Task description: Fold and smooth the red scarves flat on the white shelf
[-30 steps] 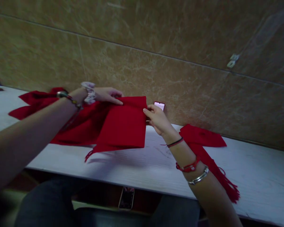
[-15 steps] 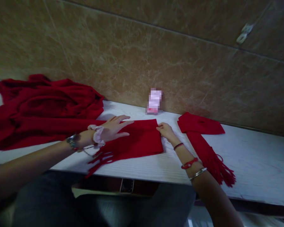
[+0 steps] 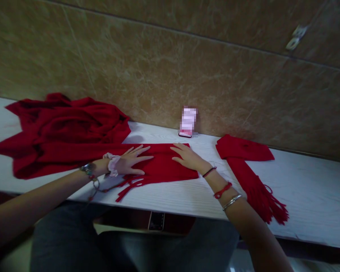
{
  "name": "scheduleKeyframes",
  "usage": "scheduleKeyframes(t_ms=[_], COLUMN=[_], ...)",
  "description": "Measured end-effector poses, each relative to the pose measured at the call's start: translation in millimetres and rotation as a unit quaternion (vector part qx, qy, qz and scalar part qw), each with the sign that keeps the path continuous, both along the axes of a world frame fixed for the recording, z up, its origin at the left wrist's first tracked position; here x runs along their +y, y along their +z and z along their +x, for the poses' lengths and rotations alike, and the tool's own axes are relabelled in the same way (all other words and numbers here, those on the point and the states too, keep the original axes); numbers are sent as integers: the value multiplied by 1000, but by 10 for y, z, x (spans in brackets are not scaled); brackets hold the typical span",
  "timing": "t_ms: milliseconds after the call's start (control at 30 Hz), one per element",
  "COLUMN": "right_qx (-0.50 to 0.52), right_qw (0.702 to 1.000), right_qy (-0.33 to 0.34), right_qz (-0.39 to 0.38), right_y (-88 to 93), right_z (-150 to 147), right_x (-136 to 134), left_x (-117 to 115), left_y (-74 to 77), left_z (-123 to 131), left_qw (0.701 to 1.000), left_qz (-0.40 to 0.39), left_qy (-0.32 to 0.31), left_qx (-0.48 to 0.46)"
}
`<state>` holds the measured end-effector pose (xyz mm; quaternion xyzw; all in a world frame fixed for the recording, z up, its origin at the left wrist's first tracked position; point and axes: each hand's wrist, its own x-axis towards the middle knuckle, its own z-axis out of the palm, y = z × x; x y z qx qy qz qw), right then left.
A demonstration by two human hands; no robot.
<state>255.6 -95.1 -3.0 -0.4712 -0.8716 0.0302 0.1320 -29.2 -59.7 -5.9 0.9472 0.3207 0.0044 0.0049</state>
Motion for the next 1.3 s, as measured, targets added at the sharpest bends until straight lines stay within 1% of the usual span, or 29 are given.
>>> scheduleKeyframes(t_ms=[100,167,300,433,567,667,767,867,933,1000,1100,1233,1300], right_qx=[-42,-50,-46,-42,-17,20,32,12,-8,-24,-31,-2,30], right_qw=[998,997,996,996,996,998,999,994,992,994,994,992,990], right_qy=[-9,-24,-50,-63,-61,-31,30,95,104,89,88,103,97], right_qz=[-44,-54,-51,-51,-57,-45,-16,-46,-66,-64,-59,-74,-97], right_y=[-124,-195,-247,-256,-239,-132,15,77,54,12,-24,-7,3], right_z=[-36,-37,-22,-5,36,62,40,-22,-60,-79,-74,-39,-11], right_x=[61,56,-30,-104,-131,-184,-330,-540,-659,-728,-740,-693,-682], left_x=[-108,-169,-209,-132,-61,-134,-336,-548,-622,-627,-555,-470,-488], left_y=[89,136,154,165,251,309,303,242,205,196,249,368,382], left_z=[-78,-115,-98,-24,-15,-53,-85,-74,-47,-16,0,-51,-85], left_qw=[996,993,996,996,998,998,996,991,991,994,997,997,994], left_qz=[51,59,40,28,32,47,44,43,45,39,14,6,-3], left_qy=[-74,-102,-78,-72,-52,-39,-68,-88,-76,-53,-33,-56,-79], left_qx=[-8,4,32,46,23,1,42,94,100,92,65,-48,-75])
